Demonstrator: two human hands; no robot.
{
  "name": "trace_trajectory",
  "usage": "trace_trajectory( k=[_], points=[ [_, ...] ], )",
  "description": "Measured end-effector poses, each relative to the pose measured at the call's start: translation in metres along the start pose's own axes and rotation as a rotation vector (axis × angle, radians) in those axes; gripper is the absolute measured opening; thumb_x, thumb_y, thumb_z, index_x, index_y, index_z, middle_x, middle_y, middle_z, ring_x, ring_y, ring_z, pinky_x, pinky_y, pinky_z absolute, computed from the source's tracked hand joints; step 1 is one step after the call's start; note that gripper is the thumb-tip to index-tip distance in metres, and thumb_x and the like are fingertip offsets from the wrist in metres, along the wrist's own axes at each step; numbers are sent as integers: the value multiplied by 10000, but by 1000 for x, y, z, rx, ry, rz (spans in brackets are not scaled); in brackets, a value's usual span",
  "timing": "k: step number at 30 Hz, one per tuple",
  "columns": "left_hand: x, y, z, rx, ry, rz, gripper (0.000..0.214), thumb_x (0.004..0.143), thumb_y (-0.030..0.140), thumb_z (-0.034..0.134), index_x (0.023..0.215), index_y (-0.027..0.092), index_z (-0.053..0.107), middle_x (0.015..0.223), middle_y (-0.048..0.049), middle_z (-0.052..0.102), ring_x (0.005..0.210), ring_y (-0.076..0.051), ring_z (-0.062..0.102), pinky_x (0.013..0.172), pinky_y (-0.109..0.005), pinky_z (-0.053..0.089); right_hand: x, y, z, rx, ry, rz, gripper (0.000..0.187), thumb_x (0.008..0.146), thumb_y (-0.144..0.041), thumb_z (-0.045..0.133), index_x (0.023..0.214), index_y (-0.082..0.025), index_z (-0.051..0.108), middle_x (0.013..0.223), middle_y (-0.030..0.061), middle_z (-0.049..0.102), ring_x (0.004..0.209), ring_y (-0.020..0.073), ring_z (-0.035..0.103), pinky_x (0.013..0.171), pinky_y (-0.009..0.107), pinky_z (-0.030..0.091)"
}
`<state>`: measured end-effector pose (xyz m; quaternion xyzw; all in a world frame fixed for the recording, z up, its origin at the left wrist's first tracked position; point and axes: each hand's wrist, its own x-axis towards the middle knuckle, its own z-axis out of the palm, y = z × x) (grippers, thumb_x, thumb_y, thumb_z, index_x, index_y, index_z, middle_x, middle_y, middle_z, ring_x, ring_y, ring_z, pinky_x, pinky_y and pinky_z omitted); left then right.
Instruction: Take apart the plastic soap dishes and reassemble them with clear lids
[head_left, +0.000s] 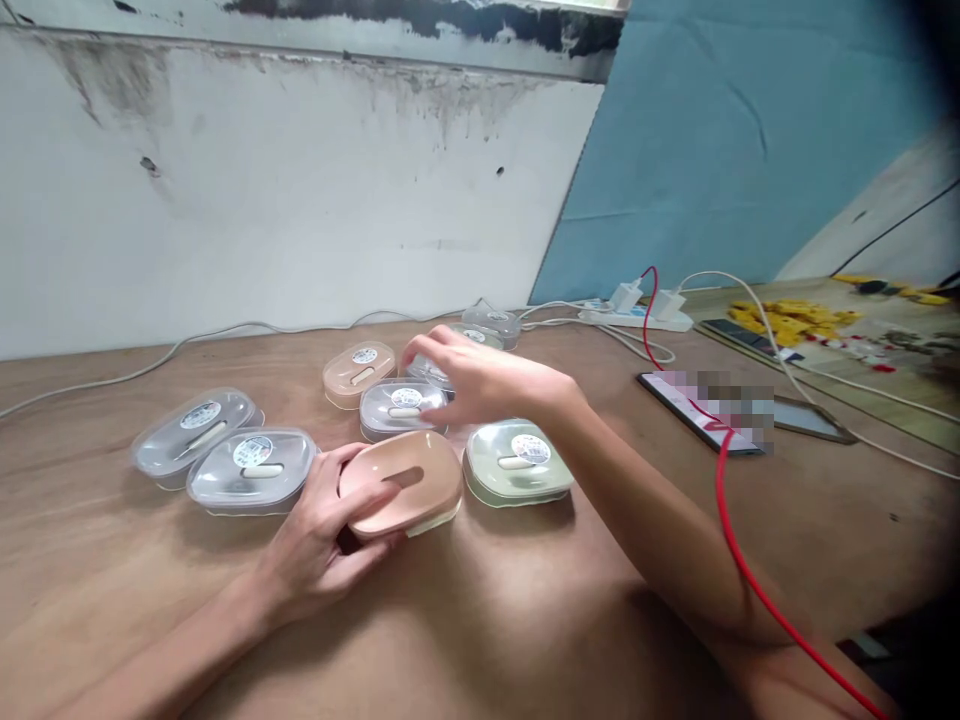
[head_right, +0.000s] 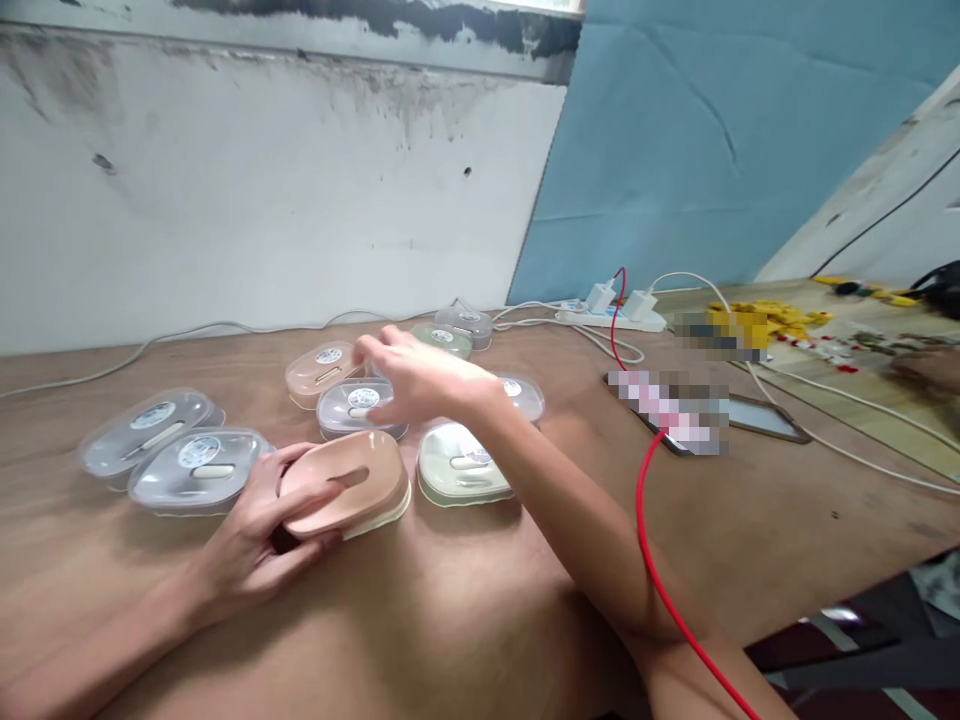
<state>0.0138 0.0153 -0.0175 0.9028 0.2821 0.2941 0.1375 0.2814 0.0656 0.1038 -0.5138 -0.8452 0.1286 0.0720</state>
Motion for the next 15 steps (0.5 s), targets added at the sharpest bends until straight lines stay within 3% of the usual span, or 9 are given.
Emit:
trace_trajectory(
  k=[3,6,10,12,15],
  points=[
    [-2,-1,-1,-30,105,-65,339,963,329,637,1300,306,608,1473,-116,412,1351,-356,439,1082,-557,455,-6,-29,5,157,-226,-207,618,718,-516,818,1243,-301,573,1293,47,550,1025,239,609,756,314,494],
    [-5,-2,-1,-144,178,-147,445,970,340,628,1394,322,495,1534,-116,414,1427,-358,421,1137,-577,423,-7,-43,9,161,-289,-242,670,659,-554,850,1203,-260,592,1234,59,582,987,236,602,705,299,465],
    [-8,-5,5,-352,268,-192,755,923,352,713,1519,338,248,1678,-147,215,1540,-352,314,1204,-590,376,-6,-33,-5,182,-234,-119,635,682,-634,814,1136,-248,595,1097,47,659,882,221,611,645,296,424],
    [-7,-4,7,-307,273,-158,856,877,364,776,1528,334,223,1693,-154,159,1572,-367,236,1221,-608,352,-5,-15,-16,127,-106,7,679,658,-703,802,1114,-248,587,1088,52,674,880,232,615,642,306,420],
    [-5,-2,7,-148,177,-113,799,886,378,767,1510,317,272,1664,-161,211,1568,-383,228,1219,-646,339,-2,23,-24,-27,64,209,698,690,-789,722,1074,-225,574,1097,98,665,873,256,615,647,338,423]
  ],
)
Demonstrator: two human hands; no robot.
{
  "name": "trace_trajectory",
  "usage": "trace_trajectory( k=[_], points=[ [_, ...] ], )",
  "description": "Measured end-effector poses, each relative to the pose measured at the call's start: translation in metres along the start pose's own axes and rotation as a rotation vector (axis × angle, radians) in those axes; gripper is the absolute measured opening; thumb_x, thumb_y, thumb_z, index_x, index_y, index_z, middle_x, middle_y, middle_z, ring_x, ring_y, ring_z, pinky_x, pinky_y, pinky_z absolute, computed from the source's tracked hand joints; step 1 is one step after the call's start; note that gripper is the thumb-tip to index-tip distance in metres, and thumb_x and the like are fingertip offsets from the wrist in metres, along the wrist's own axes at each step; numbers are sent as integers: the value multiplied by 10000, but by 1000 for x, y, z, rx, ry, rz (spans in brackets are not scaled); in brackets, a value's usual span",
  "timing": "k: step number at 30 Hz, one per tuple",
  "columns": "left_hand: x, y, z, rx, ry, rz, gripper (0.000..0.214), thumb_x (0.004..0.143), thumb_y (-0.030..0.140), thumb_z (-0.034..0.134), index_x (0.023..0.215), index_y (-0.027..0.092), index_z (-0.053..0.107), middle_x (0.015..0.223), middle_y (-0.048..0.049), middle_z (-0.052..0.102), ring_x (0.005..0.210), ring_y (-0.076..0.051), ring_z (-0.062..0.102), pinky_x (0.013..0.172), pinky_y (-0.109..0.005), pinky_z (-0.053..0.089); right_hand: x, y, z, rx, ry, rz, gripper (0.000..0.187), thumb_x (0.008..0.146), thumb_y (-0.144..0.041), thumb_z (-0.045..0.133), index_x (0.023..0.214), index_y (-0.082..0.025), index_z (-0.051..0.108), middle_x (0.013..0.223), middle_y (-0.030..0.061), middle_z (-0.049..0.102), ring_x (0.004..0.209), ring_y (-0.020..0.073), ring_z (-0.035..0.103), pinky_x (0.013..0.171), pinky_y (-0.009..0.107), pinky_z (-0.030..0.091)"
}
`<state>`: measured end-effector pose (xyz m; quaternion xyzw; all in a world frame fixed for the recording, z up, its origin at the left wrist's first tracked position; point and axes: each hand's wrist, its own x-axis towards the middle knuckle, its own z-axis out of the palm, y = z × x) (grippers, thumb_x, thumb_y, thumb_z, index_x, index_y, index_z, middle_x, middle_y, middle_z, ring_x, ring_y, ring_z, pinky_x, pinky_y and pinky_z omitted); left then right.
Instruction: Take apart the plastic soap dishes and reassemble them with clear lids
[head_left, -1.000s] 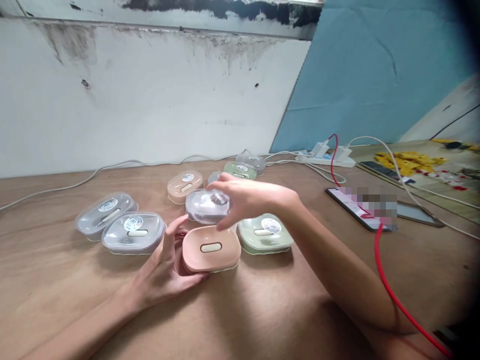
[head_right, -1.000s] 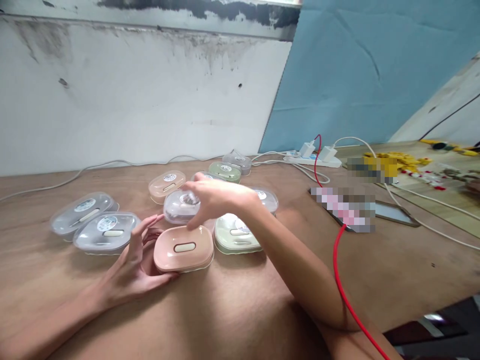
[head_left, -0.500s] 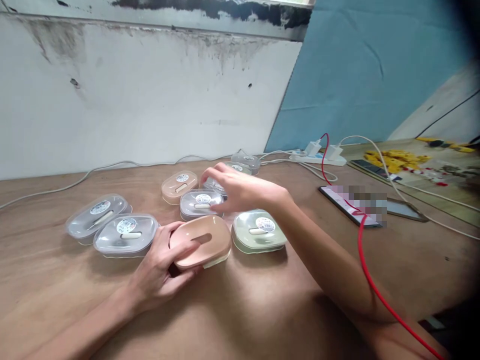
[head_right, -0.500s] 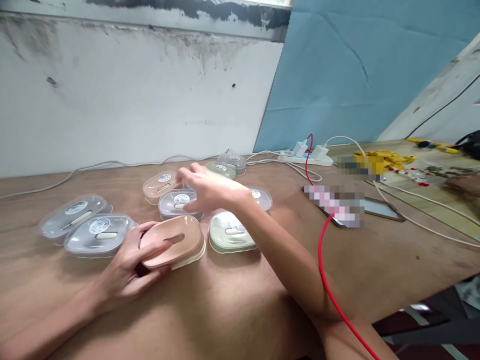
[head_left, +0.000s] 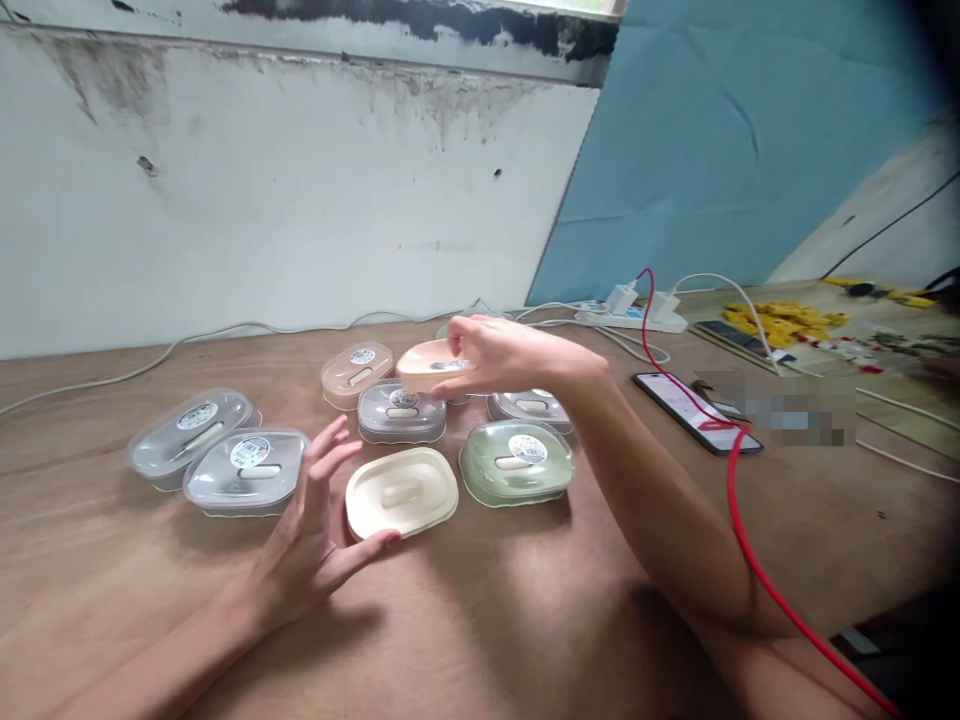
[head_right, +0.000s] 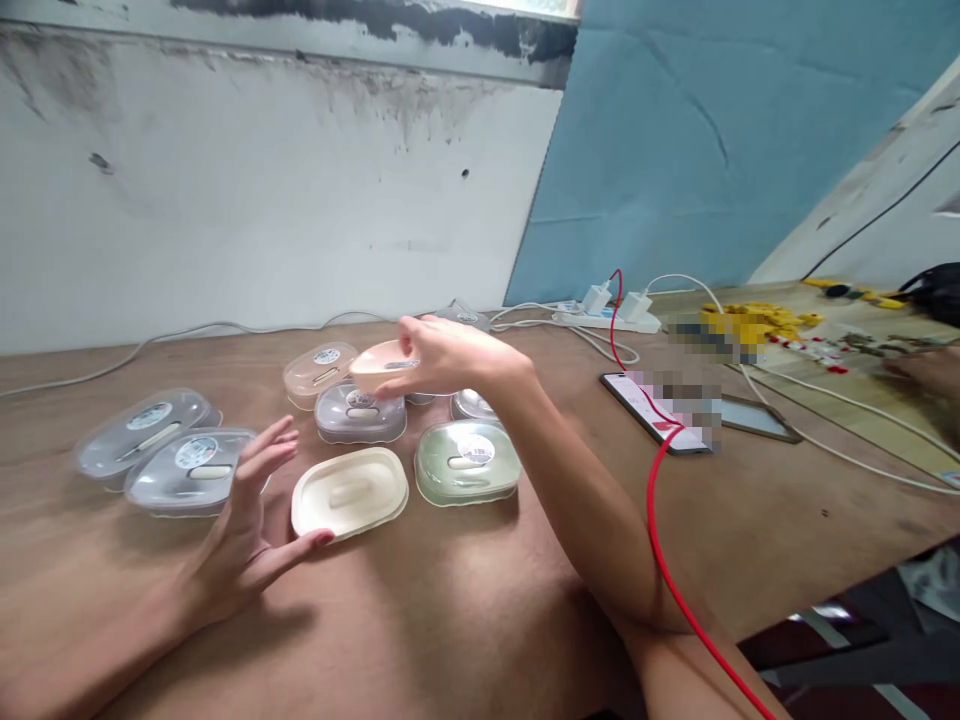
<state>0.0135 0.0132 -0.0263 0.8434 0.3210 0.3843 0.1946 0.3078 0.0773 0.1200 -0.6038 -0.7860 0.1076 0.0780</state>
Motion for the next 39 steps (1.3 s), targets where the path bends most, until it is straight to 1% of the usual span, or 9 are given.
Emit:
trace_trajectory(
  k=[6,8,11,13,16,22,26,32,39],
  points=[
    [2,3,-2,160,-275,43,626,953,373,658,1485,292,337,1613,-173,282,1501,-388,358,1142,-622,463,14,41,10,-122,-45,201,484,839,-578,662,1128,-197,581,1117,145,631,945,305,633,766,406,486],
    [2,3,-1,165,-284,31,566,979,337,607,1476,288,339,1603,-169,307,1493,-373,380,1136,-606,477,16,34,15,-150,-7,167,436,868,-486,657,1185,-195,584,1209,161,598,1116,344,590,914,449,464],
    [4,4,-1,170,-274,15,504,996,303,568,1454,286,358,1605,-160,316,1492,-361,386,1124,-581,497,18,10,23,-118,171,-47,358,932,-373,601,1248,-206,582,1334,145,553,1227,308,536,1040,429,393],
    [4,6,-1,170,-273,15,488,996,293,565,1443,286,369,1607,-158,314,1487,-357,395,1112,-563,510,18,-7,30,-13,210,-238,301,970,-359,558,1231,-214,601,1275,111,606,1097,243,600,948,363,438],
    [5,7,-2,177,-272,18,485,990,284,571,1437,283,382,1603,-156,321,1480,-355,406,1114,-554,509,18,-22,37,108,18,-360,355,982,-412,563,1285,-229,592,1111,70,691,927,206,642,773,314,459],
    [5,7,-1,188,-259,29,491,982,294,583,1432,281,388,1601,-159,324,1479,-371,410,1109,-571,516,14,-17,43,17,-62,-152,577,934,-615,579,1384,-255,552,1353,120,618,1130,298,622,883,399,464],
    [5,6,0,191,-258,28,505,976,295,589,1436,283,382,1607,-159,314,1490,-375,389,1121,-582,501,19,-15,54,-9,-123,-211,845,793,-671,714,1498,-289,447,1352,113,604,1191,332,584,933,425,471],
    [4,6,-1,179,-263,23,516,962,305,610,1431,284,396,1604,-156,319,1466,-369,421,1107,-562,514,24,-18,65,-65,-72,-310,815,766,-558,762,1458,-212,505,1132,139,638,1115,359,565,928,464,456],
    [5,6,-1,171,-275,39,490,969,306,602,1418,274,408,1566,-164,355,1470,-357,414,1115,-543,504,16,-8,32,106,56,-270,633,828,-553,694,1360,-262,512,1269,91,631,1103,262,602,854,344,478]
  ],
)
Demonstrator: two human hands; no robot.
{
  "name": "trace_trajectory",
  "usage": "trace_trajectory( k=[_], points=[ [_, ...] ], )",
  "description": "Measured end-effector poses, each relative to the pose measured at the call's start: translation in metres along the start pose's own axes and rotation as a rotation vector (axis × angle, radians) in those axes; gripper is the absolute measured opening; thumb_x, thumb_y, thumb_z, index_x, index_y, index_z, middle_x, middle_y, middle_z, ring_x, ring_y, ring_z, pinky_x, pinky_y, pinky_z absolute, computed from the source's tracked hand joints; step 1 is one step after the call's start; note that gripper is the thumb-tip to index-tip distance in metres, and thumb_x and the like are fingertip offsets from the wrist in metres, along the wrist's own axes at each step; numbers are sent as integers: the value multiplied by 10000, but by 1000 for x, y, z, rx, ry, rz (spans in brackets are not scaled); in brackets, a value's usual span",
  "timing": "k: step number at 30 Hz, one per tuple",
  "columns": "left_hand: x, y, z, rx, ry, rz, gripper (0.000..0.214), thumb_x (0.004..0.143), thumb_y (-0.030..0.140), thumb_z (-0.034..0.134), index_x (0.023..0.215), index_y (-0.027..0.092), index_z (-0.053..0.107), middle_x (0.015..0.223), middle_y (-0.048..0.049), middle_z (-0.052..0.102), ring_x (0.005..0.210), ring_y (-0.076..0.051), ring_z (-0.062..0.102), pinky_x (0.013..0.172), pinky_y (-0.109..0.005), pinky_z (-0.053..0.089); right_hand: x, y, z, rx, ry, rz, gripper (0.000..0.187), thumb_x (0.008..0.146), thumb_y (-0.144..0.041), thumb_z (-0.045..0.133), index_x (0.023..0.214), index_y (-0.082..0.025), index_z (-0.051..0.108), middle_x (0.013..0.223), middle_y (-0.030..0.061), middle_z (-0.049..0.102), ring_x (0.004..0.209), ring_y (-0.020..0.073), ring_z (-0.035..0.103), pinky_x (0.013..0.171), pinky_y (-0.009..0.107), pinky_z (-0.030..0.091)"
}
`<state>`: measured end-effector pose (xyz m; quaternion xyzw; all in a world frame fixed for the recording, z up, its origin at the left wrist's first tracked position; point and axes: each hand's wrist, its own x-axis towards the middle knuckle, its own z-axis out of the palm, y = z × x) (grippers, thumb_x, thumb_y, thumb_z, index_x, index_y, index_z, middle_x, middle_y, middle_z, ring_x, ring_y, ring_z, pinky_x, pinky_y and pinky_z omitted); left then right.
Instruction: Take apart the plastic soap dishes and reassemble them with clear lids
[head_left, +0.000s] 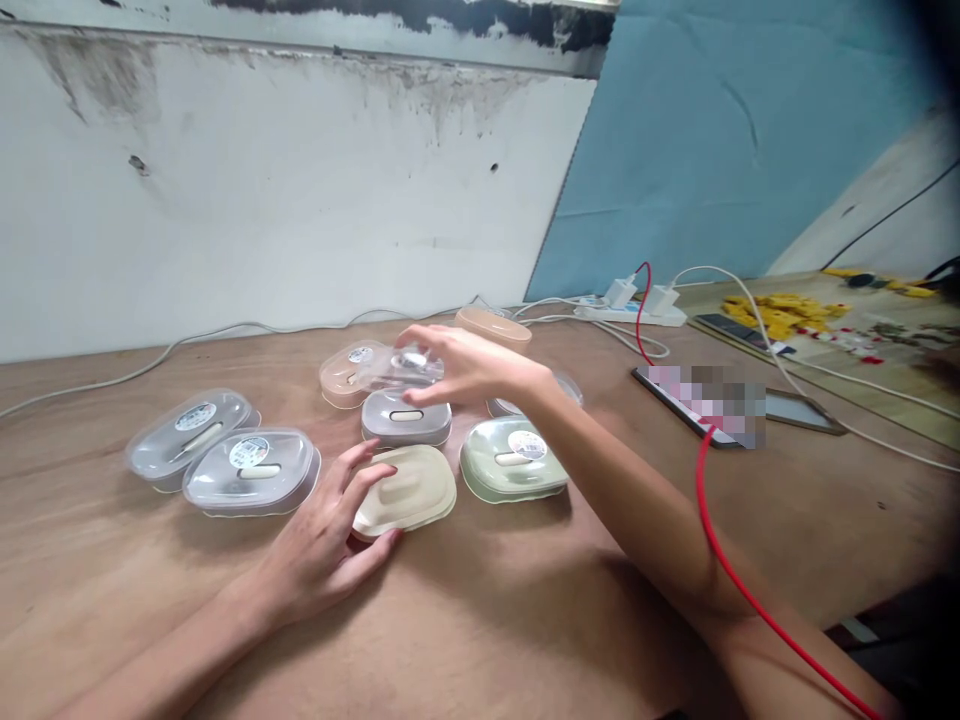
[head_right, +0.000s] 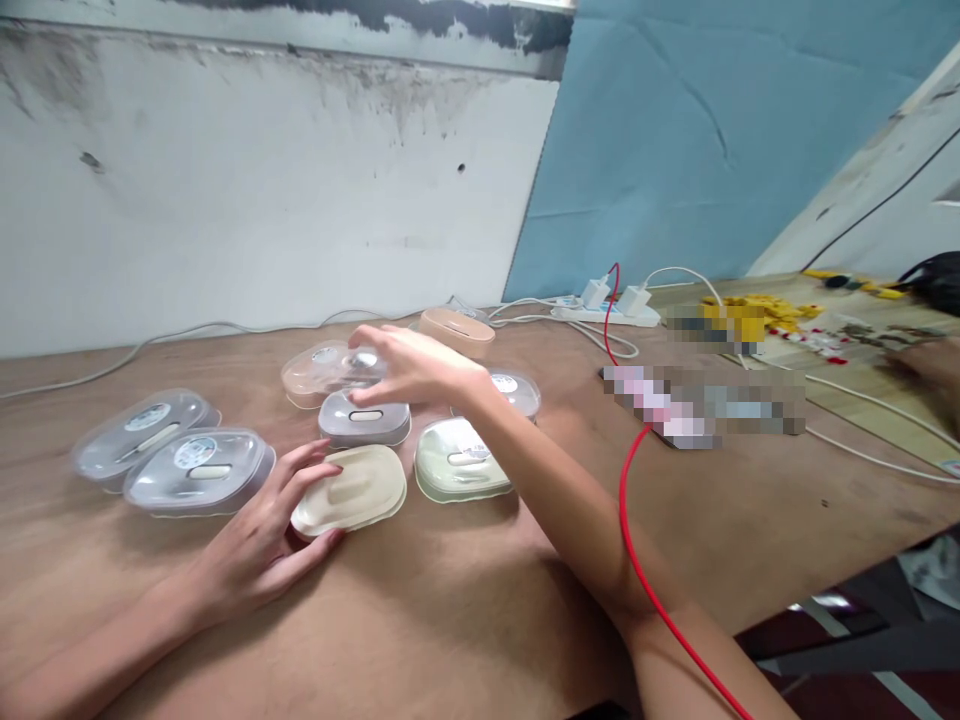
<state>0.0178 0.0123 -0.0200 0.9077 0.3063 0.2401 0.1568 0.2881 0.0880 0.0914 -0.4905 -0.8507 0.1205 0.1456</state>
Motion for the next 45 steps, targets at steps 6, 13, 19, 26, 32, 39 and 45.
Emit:
trace_trajectory(
  k=[6,13,19,26,32,39,45],
  points=[
    [0,-1,-1,8,0,1,481,958,305,611,1404,277,434,1565,-160,383,1426,-367,471,1088,-545,523,-2,37,-14,-288,100,349,603,841,-480,675,1322,-175,476,1138,158,647,1036,337,602,892,440,445],
    [0,-2,0,10,-5,-3,494,952,308,623,1410,284,439,1574,-150,379,1446,-366,450,1099,-543,517,1,21,0,-227,96,159,452,869,-460,657,1232,-211,554,1243,141,597,1204,324,525,975,420,416],
    [0,-2,1,10,-15,-8,475,965,304,601,1406,277,427,1576,-154,352,1452,-360,434,1111,-554,502,7,2,24,-24,-273,24,514,738,-561,764,1122,-245,630,983,78,671,1059,295,580,717,329,453],
    [-1,-2,0,3,-26,-3,483,965,309,605,1411,277,422,1579,-156,345,1460,-360,427,1106,-536,509,9,4,33,-95,-224,-36,447,720,-519,770,1073,-248,732,869,66,680,1038,298,572,750,345,440],
    [0,0,-1,8,-18,27,445,968,301,601,1379,264,436,1530,-159,414,1384,-335,507,1070,-504,527,8,2,21,9,-122,-84,372,799,-553,709,984,-249,815,802,58,644,938,248,570,747,322,409],
    [-1,-2,-2,9,-25,83,439,957,312,624,1357,246,455,1467,-170,473,1305,-319,562,1020,-468,557,10,-2,17,47,-144,-48,471,954,-554,570,794,-167,785,678,38,588,667,144,454,641,303,299],
    [-1,-1,-2,-11,-37,94,392,960,291,620,1323,237,483,1469,-168,468,1300,-311,554,1025,-477,549,7,15,-1,-51,152,8,424,946,-590,580,1008,-215,769,943,84,690,897,221,587,766,308,377]
  ],
)
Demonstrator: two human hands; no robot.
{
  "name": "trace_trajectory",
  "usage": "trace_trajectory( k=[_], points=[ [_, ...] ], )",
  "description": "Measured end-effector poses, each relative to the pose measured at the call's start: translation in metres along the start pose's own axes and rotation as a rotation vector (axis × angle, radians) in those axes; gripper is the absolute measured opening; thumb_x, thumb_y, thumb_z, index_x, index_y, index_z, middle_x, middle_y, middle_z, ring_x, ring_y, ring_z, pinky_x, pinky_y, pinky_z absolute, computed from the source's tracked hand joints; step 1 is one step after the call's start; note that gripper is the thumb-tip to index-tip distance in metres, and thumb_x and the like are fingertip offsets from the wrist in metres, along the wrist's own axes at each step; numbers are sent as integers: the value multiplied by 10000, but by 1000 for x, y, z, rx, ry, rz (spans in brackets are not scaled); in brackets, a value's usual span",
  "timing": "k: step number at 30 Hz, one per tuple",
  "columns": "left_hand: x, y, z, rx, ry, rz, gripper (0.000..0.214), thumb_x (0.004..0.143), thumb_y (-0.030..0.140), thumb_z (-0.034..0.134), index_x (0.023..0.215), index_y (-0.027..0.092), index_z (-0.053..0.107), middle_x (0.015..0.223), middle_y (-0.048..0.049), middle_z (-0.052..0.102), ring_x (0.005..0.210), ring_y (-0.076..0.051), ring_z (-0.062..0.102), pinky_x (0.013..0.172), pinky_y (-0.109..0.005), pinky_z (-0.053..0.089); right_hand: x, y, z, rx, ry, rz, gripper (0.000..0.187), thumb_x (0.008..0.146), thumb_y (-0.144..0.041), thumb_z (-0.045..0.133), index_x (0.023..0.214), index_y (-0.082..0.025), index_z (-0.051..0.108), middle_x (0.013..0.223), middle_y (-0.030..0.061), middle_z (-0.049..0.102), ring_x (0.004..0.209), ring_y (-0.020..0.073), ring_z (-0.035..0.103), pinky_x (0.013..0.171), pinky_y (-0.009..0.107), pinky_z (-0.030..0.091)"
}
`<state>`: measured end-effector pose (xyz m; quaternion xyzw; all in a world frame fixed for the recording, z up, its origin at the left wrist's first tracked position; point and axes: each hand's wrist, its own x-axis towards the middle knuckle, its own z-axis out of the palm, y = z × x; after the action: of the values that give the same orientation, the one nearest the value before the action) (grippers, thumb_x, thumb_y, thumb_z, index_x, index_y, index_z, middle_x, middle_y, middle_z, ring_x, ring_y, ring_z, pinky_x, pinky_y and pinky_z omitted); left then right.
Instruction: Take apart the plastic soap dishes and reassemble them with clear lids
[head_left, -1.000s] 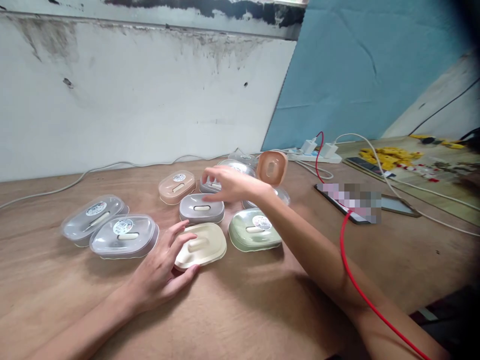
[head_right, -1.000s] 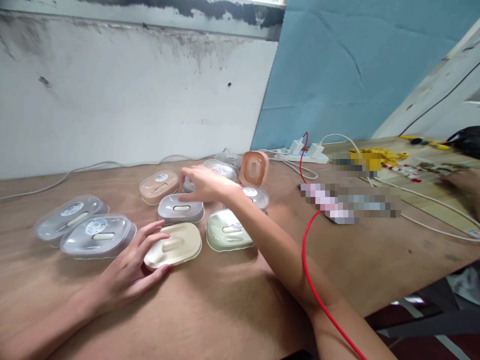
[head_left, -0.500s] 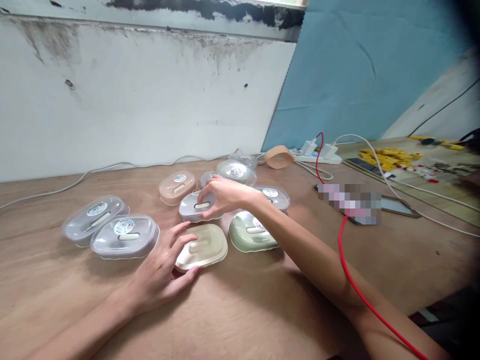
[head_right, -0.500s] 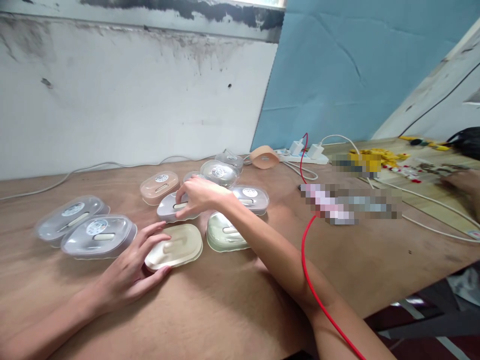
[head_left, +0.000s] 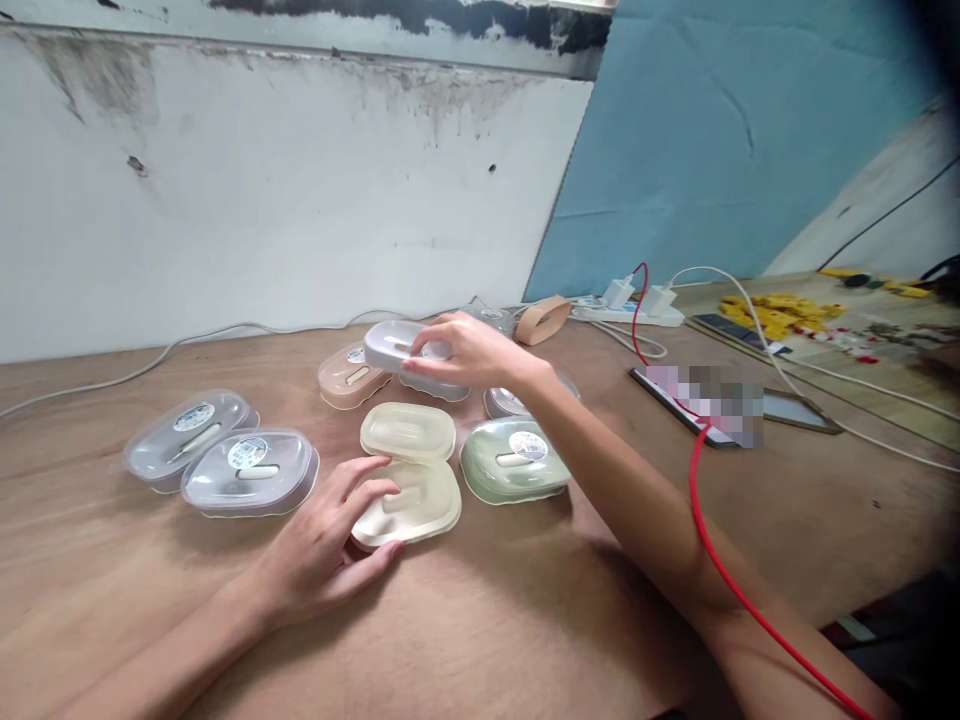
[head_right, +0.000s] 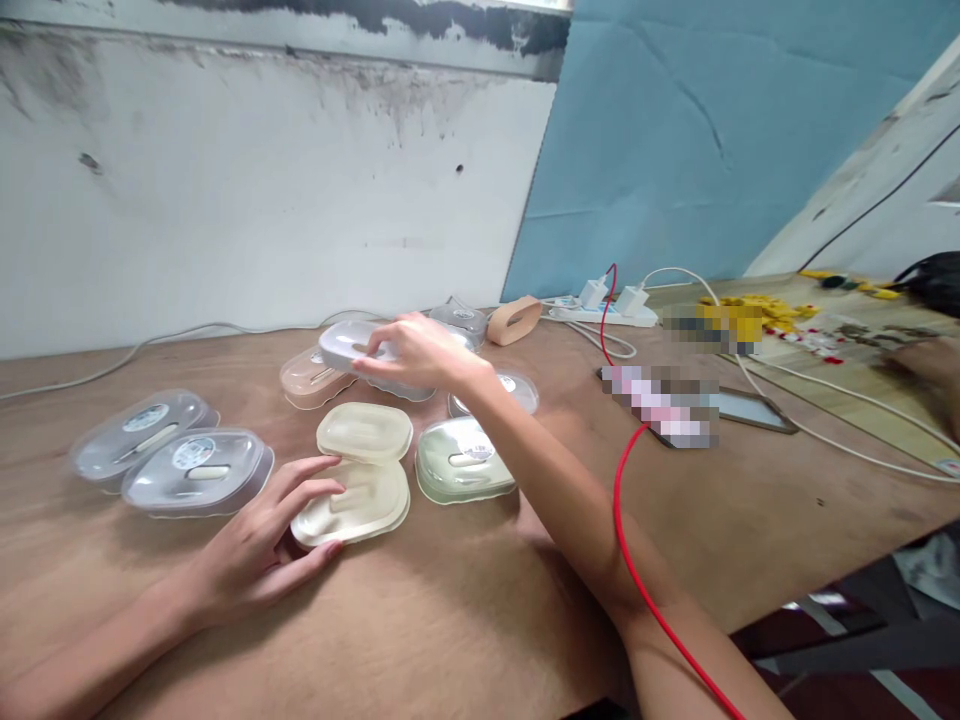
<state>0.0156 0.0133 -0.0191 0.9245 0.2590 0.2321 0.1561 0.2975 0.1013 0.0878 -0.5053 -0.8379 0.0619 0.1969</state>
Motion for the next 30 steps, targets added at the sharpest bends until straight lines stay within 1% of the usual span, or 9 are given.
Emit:
trace_trajectory(
  k=[3,6,11,13,16,19,22,26,30],
  points=[
    [0,0,0,-28,-13,20,309,965,269,612,1258,233,520,1446,-154,494,1355,-311,495,1060,-490,519,0,24,-7,-173,128,150,378,901,-528,654,1074,-198,717,1047,117,686,989,268,593,849,348,405],
    [0,0,0,-32,-25,33,253,965,261,616,1207,235,547,1419,-139,521,1378,-308,464,1080,-499,502,-1,48,-7,-223,131,256,316,913,-438,641,1098,-184,676,1067,130,685,959,282,612,866,391,426],
    [2,-2,0,-22,-23,40,250,959,255,625,1199,235,557,1423,-137,522,1370,-308,467,1068,-510,509,1,54,-1,-244,176,234,298,940,-306,585,1194,-163,647,1326,196,581,1275,363,492,1042,482,354],
    [3,-1,0,-23,-25,41,244,961,256,624,1195,236,559,1421,-135,523,1367,-307,468,1065,-508,511,3,46,3,-211,138,166,309,962,-314,564,1233,-182,630,1297,159,608,1237,310,528,1029,426,381],
    [2,0,0,-18,-31,31,224,965,260,620,1180,236,564,1424,-135,522,1369,-312,465,1063,-509,512,4,35,12,-156,15,98,390,951,-406,613,1295,-223,609,1191,101,676,1099,260,606,912,353,451],
    [1,1,-1,-11,-45,22,214,970,268,616,1176,235,567,1432,-138,513,1377,-316,454,1067,-514,508,4,37,23,-156,-86,125,600,847,-494,742,1356,-206,606,1224,149,680,1126,338,603,887,394,464],
    [1,1,-1,-10,-52,23,214,973,271,612,1180,233,568,1436,-137,507,1380,-313,451,1079,-517,500,3,44,28,-159,-138,142,716,768,-475,822,1388,-196,600,1225,171,680,1148,382,595,898,422,462],
    [2,1,-1,-9,-46,24,208,969,267,615,1171,234,575,1430,-134,514,1377,-313,456,1080,-512,500,3,44,26,-113,-169,113,736,748,-430,835,1406,-212,587,1218,143,675,1087,317,630,874,368,476],
    [2,2,-1,2,-43,25,201,965,266,616,1161,231,583,1407,-135,528,1350,-315,471,1064,-506,505,3,34,20,54,-212,57,697,726,-511,833,1344,-252,641,1188,89,682,999,240,643,812,309,485]
  ],
)
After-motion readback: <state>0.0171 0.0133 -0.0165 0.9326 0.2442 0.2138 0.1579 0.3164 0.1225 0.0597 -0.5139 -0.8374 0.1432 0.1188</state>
